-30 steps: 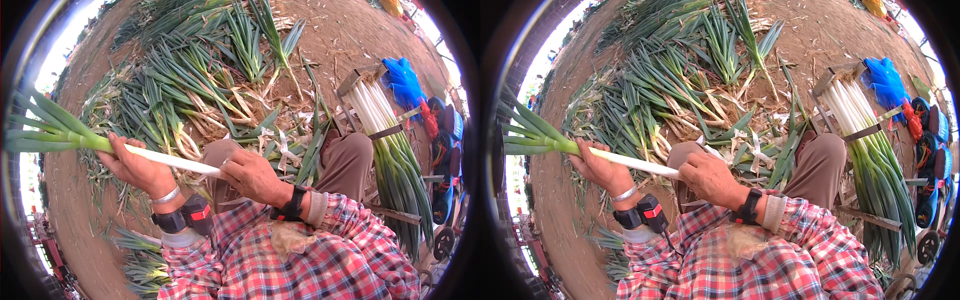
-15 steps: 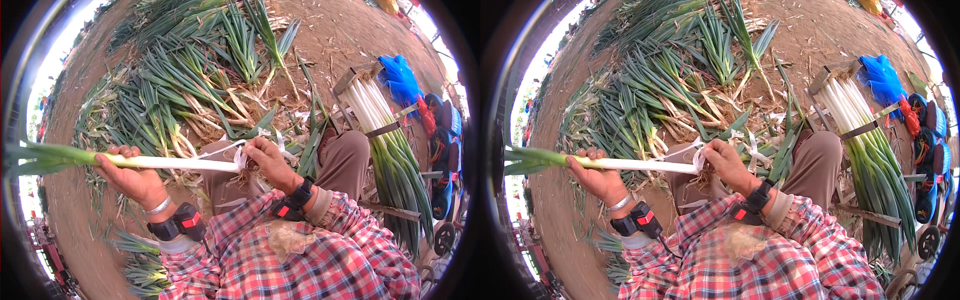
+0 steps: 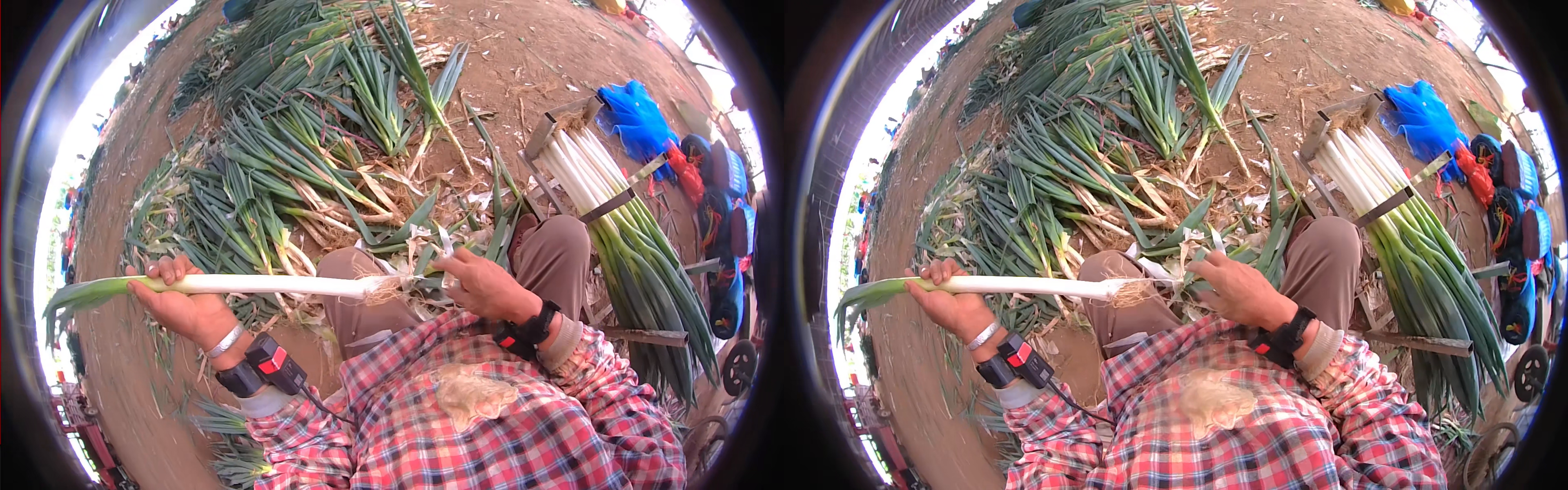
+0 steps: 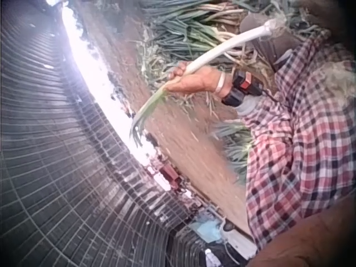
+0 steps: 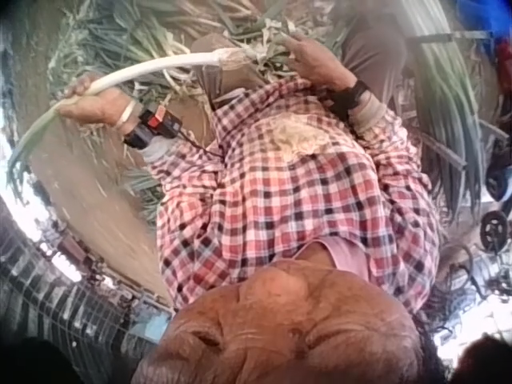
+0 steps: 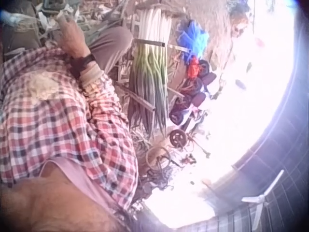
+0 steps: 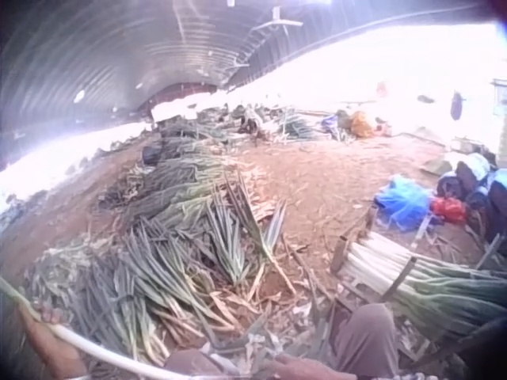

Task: Cleaning and trimming green onions before placing them into a sorting rack.

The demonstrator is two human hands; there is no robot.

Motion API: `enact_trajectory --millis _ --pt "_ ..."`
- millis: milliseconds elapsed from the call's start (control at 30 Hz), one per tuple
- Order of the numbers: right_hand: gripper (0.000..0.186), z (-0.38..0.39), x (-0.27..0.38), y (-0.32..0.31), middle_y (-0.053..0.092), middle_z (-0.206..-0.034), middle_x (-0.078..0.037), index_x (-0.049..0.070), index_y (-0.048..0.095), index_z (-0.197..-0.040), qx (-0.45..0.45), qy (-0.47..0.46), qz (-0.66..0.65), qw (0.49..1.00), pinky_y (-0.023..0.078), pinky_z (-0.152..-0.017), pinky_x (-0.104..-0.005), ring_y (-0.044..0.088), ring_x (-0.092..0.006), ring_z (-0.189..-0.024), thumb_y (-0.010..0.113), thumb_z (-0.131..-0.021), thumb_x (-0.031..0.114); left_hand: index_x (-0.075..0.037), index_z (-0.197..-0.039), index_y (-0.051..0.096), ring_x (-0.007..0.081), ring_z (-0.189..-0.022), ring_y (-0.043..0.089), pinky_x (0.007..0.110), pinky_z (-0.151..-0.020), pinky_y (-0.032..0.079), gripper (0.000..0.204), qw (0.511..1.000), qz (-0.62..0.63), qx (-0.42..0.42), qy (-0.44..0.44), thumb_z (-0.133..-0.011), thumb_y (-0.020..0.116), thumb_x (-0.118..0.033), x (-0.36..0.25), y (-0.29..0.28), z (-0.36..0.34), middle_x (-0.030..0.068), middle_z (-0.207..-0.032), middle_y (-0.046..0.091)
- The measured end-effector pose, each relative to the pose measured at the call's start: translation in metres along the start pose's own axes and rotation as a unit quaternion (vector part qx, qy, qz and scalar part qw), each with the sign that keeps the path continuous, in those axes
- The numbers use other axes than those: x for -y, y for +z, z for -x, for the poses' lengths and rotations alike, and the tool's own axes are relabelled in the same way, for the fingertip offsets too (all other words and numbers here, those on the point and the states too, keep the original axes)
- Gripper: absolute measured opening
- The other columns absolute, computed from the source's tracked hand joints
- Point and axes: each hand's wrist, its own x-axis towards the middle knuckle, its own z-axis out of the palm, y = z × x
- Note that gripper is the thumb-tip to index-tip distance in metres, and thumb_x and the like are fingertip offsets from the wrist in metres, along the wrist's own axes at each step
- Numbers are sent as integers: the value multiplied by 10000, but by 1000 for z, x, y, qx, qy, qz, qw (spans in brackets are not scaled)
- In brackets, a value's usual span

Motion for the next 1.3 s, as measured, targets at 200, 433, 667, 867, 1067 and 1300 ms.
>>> enact_trajectory --millis 200,433,667,867,1067,1300 --pt "211 -24 73 -22 555 -891 -124 59 569 -1034 -85 -107 -52 989 469 -677 -422 588 -322 -772 627 -896 207 -125 -1158 469 83 -571 413 260 -528 367 262 999 -19 36 -6 -1007 503 -337 7 40 29 -7 -777 432" --pt "174 37 6 -40 603 -822 -121 37 652 -986 -12 10 8 1000 477 -669 -401 601 -341 -766 544 -874 115 -133 -1193 446 92 -577 407 273 -524 378 260 997 -62 -1 43 -1028 455 -334 -10 54 11 -9 -793 427" --pt "208 38 5 -91 569 -1039 -146 61 571 -1022 -95 20 152 984 484 -693 -437 603 -359 -851 594 -832 143 -154 -1413 371 82 -615 409 253 -558 382 480 990 -17 141 -27 -1006 504 -370 21 103 43 -15 -794 425" --pt "306 61 30 -211 558 -1019 -159 73 603 -1112 -373 -145 195 895 473 -801 -412 574 -341 -973 632 -810 114 -77 -1461 339 22 -553 324 187 -468 299 496 925 -196 324 -19 -1020 478 -255 50 168 112 -37 -742 385" --pt "453 151 74 -318 590 -1227 -99 86 619 -1184 -428 -125 395 803 441 -965 -410 533 -307 -1154 749 -752 125 19 -1326 521 112 -701 551 284 -591 462 455 715 -335 602 118 -916 649 -131 131 246 191 92 -958 640" --pt "503 191 8 -329 585 -1180 -33 111 656 -1061 -358 98 581 724 377 -964 -394 491 -234 -1159 827 -599 217 -13 -1174 594 225 -630 609 346 -583 491 313 617 -151 748 192 -890 675 -117 200 328 293 135 -809 644"
